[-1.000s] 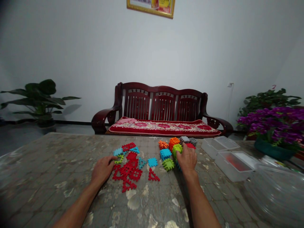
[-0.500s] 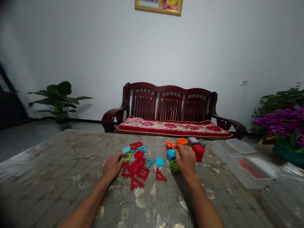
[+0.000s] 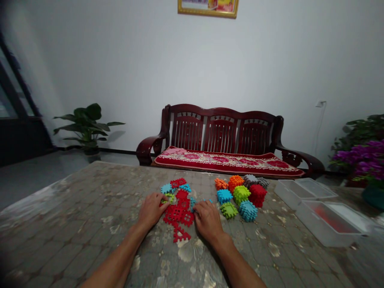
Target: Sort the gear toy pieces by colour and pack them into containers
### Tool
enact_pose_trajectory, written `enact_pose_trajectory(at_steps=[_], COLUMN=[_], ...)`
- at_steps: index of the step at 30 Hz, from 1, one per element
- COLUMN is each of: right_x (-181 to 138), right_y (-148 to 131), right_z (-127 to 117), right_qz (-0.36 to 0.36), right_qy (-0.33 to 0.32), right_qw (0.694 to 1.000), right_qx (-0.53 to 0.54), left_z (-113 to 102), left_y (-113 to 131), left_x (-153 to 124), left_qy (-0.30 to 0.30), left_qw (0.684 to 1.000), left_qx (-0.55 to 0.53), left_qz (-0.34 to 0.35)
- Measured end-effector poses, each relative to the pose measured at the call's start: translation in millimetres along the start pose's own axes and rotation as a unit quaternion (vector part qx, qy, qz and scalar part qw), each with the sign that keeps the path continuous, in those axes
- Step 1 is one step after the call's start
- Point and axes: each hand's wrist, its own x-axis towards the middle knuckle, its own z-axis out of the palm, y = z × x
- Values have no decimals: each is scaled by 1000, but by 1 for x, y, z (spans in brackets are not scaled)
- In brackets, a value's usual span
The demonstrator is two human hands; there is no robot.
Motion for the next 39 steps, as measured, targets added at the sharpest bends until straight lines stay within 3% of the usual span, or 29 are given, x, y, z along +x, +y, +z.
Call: enact_pose_trajectory(at_steps=[12,16,22,28,39], right_x=[-4,-3,-4,-3,5], right_y=[4,1,0,-5,-31], right_z=[7,7,9,8,5], right_qz=[-8,-13,-17,-29,-9], right_qy=[16,14,20,54,130], right_qw=[1000,1000,1000,998,982], right_qx=[6,12,15,35,138], left_z=[14,15,17,12,14], left_y=[-6,-6,-5,-10,32], left_x=[9,9,13,19,5], left_qy=[12,49,110,123,-18], left_qw=[998,990,916,865,765], left_qx=[-53,-130,-383,-471,-634], left_qz=[17,12,-44,-117,-110])
